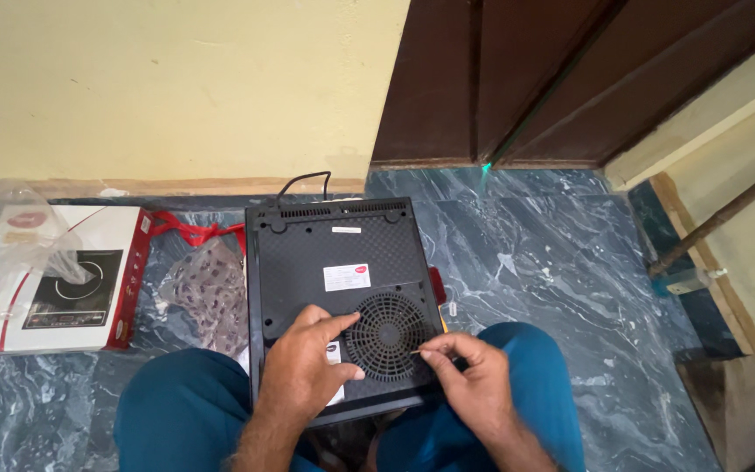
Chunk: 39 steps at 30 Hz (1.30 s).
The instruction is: The person cleans a black induction cooktop by hand, using a small brush and a cotton swab. They wipe the top surface, flip the unit to clean the underside vents, and remove dust from the ventilation grille.
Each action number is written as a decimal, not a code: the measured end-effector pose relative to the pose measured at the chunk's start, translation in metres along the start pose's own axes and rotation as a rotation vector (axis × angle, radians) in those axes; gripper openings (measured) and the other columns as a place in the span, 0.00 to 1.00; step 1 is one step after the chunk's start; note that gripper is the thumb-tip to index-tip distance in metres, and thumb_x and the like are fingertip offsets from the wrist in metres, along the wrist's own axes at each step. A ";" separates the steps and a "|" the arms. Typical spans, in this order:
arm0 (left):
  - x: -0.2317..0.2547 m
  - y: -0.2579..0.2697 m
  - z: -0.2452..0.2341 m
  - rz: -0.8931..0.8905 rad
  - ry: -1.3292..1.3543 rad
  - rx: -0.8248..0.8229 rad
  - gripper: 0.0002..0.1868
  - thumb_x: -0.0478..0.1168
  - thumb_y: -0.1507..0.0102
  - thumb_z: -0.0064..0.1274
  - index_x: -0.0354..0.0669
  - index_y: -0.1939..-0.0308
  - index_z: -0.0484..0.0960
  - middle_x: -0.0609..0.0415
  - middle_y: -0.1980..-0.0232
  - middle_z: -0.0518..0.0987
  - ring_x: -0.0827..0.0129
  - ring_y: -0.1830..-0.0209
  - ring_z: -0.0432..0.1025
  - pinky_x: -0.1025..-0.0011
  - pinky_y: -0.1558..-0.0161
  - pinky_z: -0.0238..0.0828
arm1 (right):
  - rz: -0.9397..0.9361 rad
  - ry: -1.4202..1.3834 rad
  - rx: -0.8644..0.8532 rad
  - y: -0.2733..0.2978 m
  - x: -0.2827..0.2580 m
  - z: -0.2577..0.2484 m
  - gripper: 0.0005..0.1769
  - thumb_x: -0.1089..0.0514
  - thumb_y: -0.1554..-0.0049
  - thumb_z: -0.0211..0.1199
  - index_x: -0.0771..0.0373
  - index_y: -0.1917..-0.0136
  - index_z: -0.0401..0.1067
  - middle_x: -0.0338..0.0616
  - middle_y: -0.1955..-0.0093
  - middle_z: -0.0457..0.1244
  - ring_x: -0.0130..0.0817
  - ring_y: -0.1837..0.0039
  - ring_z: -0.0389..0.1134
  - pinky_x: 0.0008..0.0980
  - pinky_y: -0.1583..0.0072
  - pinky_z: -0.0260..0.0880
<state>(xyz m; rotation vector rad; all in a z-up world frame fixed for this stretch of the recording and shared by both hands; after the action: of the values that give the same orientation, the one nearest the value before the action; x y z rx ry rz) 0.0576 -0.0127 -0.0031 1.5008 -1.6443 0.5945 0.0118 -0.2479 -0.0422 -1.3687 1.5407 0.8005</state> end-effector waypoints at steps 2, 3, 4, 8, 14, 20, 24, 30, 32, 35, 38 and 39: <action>-0.001 0.000 0.000 0.008 -0.004 0.002 0.42 0.35 0.60 0.74 0.57 0.40 0.84 0.56 0.55 0.79 0.62 0.58 0.78 0.67 0.54 0.75 | 0.012 0.052 0.044 -0.001 0.005 -0.002 0.03 0.67 0.49 0.71 0.67 0.58 0.81 0.37 0.63 0.73 0.19 0.59 0.71 0.22 0.55 0.71; 0.000 0.000 0.000 0.021 -0.006 0.011 0.41 0.35 0.60 0.74 0.56 0.41 0.84 0.56 0.55 0.79 0.62 0.57 0.78 0.66 0.55 0.74 | 0.008 0.058 0.040 -0.002 0.006 -0.003 0.03 0.67 0.49 0.71 0.66 0.58 0.81 0.37 0.63 0.73 0.20 0.60 0.71 0.23 0.55 0.71; 0.000 0.000 0.000 0.034 -0.008 0.019 0.41 0.35 0.60 0.74 0.55 0.41 0.84 0.55 0.55 0.79 0.61 0.56 0.77 0.66 0.55 0.74 | 0.004 0.064 0.035 -0.002 0.006 -0.003 0.03 0.67 0.49 0.71 0.66 0.58 0.81 0.38 0.63 0.74 0.21 0.60 0.71 0.23 0.56 0.71; -0.001 0.000 0.000 0.027 -0.016 0.007 0.41 0.35 0.60 0.74 0.56 0.41 0.84 0.55 0.55 0.79 0.61 0.58 0.77 0.66 0.55 0.74 | -0.070 0.119 0.006 -0.004 -0.006 0.003 0.04 0.66 0.49 0.71 0.64 0.58 0.80 0.39 0.62 0.74 0.24 0.59 0.73 0.24 0.54 0.72; -0.001 0.000 0.001 0.028 0.009 0.008 0.42 0.35 0.61 0.74 0.55 0.40 0.84 0.55 0.56 0.79 0.62 0.59 0.78 0.67 0.56 0.74 | -0.126 0.162 -0.009 -0.005 -0.023 0.000 0.05 0.65 0.52 0.73 0.61 0.59 0.81 0.41 0.62 0.74 0.31 0.60 0.74 0.29 0.54 0.72; -0.001 0.000 0.001 0.067 0.006 0.030 0.42 0.35 0.61 0.74 0.54 0.41 0.84 0.55 0.56 0.79 0.62 0.59 0.77 0.66 0.57 0.74 | -0.201 0.272 0.026 0.002 -0.031 0.002 0.05 0.65 0.51 0.71 0.59 0.59 0.81 0.39 0.61 0.74 0.31 0.58 0.74 0.30 0.54 0.71; -0.003 0.001 0.001 0.023 0.011 0.005 0.42 0.35 0.60 0.74 0.56 0.40 0.83 0.56 0.56 0.79 0.62 0.60 0.78 0.67 0.57 0.74 | -0.204 0.276 0.019 0.003 -0.031 0.003 0.05 0.65 0.52 0.72 0.60 0.60 0.81 0.41 0.62 0.73 0.33 0.59 0.74 0.31 0.54 0.71; -0.001 0.001 0.002 0.011 -0.011 0.002 0.43 0.36 0.61 0.75 0.57 0.39 0.83 0.56 0.56 0.78 0.63 0.61 0.77 0.66 0.57 0.74 | -0.225 0.234 0.094 0.001 -0.030 0.001 0.06 0.66 0.52 0.71 0.61 0.58 0.80 0.42 0.59 0.73 0.34 0.56 0.75 0.30 0.53 0.72; 0.001 0.001 0.001 0.011 -0.012 0.001 0.43 0.36 0.61 0.75 0.57 0.39 0.83 0.57 0.56 0.79 0.64 0.61 0.78 0.67 0.57 0.74 | -0.248 0.256 0.069 0.000 -0.032 0.003 0.07 0.67 0.52 0.70 0.61 0.58 0.81 0.42 0.59 0.73 0.34 0.56 0.76 0.30 0.53 0.73; 0.002 0.001 0.000 0.003 -0.014 0.001 0.44 0.37 0.61 0.75 0.57 0.39 0.83 0.57 0.56 0.79 0.64 0.63 0.78 0.67 0.57 0.75 | -0.221 0.246 0.055 -0.001 -0.034 0.001 0.06 0.66 0.52 0.71 0.61 0.59 0.81 0.42 0.61 0.74 0.35 0.58 0.75 0.32 0.54 0.72; 0.001 0.002 0.002 -0.018 -0.021 -0.010 0.43 0.37 0.60 0.75 0.58 0.39 0.83 0.57 0.55 0.78 0.64 0.62 0.77 0.67 0.57 0.75 | -0.261 0.217 0.138 -0.001 -0.040 0.003 0.06 0.65 0.51 0.70 0.60 0.58 0.80 0.41 0.59 0.73 0.35 0.56 0.76 0.31 0.53 0.73; 0.000 0.001 0.003 -0.043 -0.021 -0.021 0.43 0.38 0.59 0.76 0.58 0.39 0.82 0.58 0.55 0.78 0.64 0.63 0.78 0.67 0.57 0.75 | -0.281 0.249 0.140 -0.002 -0.042 0.005 0.06 0.65 0.51 0.70 0.59 0.58 0.81 0.41 0.59 0.73 0.36 0.56 0.76 0.32 0.53 0.72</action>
<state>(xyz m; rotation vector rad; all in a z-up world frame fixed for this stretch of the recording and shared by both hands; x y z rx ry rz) 0.0555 -0.0144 -0.0043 1.5278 -1.6253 0.5376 0.0141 -0.2273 -0.0056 -1.5798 1.5139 0.3537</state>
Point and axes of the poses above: each hand's wrist, its own y-axis away from the middle knuckle, its own z-axis out of the palm, x = y × z, the point moved 6 cm from there along -y, towards the middle knuckle
